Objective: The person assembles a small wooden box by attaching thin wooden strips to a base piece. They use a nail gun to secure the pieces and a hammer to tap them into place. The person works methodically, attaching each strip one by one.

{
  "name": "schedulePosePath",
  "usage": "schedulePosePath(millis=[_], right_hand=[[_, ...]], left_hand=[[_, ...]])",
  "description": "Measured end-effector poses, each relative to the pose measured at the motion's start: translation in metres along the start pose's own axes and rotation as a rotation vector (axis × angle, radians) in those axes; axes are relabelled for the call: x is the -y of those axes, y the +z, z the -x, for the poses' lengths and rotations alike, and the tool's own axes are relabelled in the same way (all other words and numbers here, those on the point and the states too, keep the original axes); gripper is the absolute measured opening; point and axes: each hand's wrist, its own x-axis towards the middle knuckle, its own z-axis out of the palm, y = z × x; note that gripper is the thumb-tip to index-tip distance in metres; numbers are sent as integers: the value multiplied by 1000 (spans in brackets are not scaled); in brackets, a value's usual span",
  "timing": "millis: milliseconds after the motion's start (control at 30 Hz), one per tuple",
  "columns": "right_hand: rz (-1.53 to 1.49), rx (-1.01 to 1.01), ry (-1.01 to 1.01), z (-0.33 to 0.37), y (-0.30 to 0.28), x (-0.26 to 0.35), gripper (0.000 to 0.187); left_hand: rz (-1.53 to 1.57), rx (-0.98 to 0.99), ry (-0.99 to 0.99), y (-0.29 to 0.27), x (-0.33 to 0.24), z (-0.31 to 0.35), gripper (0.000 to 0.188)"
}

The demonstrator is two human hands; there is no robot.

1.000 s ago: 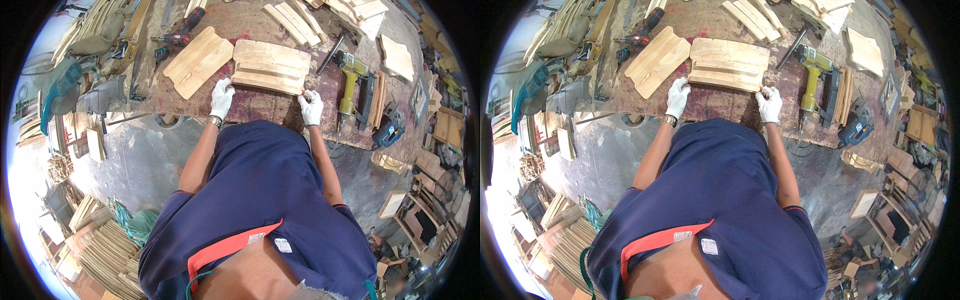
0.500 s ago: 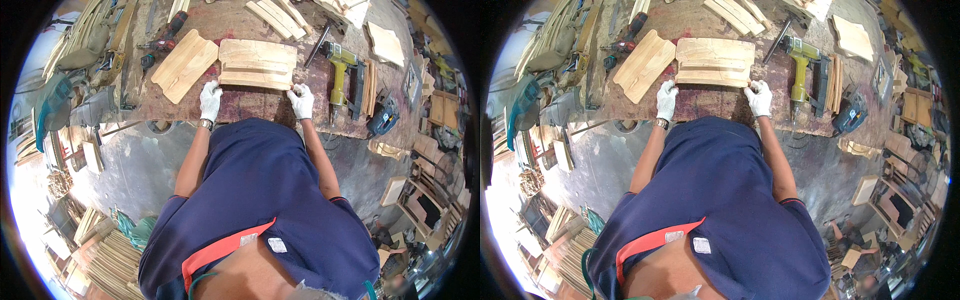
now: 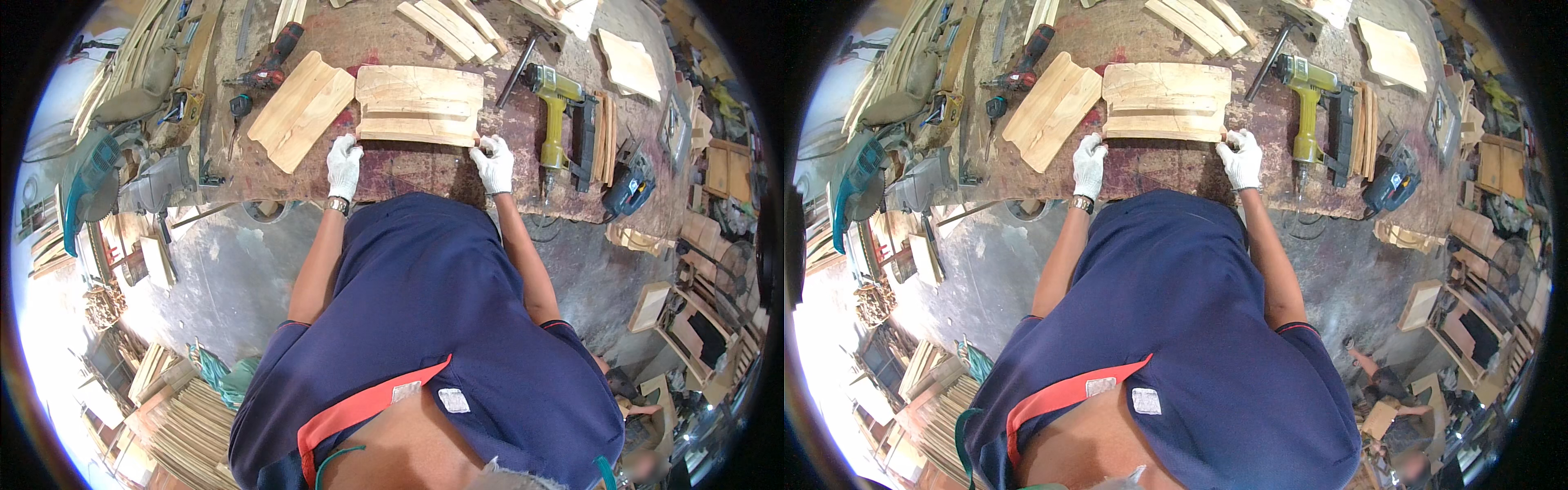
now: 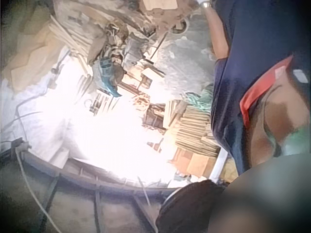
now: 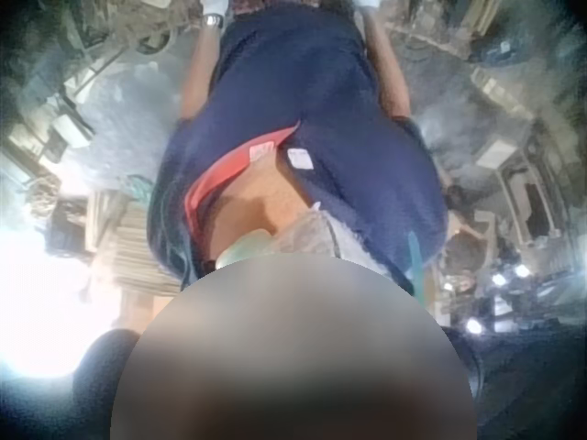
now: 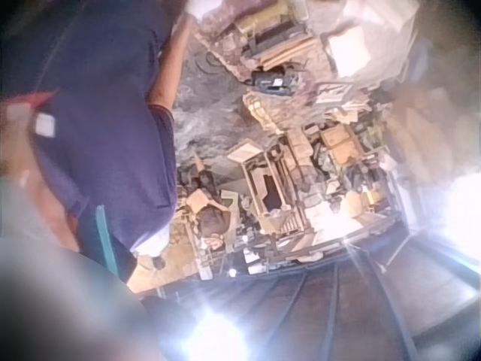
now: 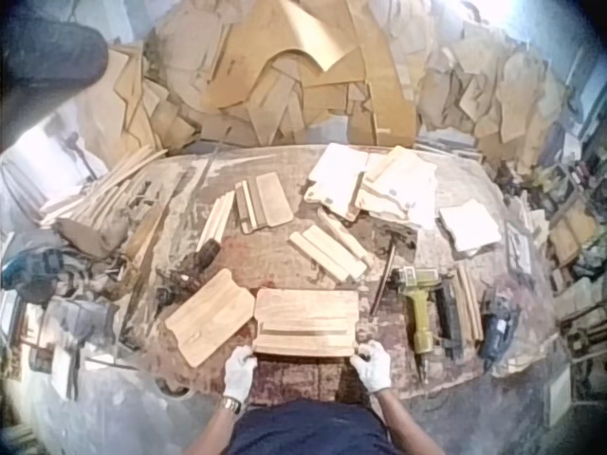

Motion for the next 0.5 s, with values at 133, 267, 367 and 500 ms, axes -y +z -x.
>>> schedulePosePath(millis=[133, 267, 367, 500], right_hand=[[-8, 9, -17, 0, -2, -1, 29], [11, -7, -32, 0, -1, -4, 32], [-508, 20, 291, 0, 1, -1, 24], [-219, 28, 202, 3, 0, 8, 17]], left_hand=[[-5, -29, 35, 1, -5, 3, 22], [102, -45, -53, 4, -5, 2, 19], [135, -49, -142, 2, -2, -7, 14], [-112, 39, -145, -3, -8, -19, 22]])
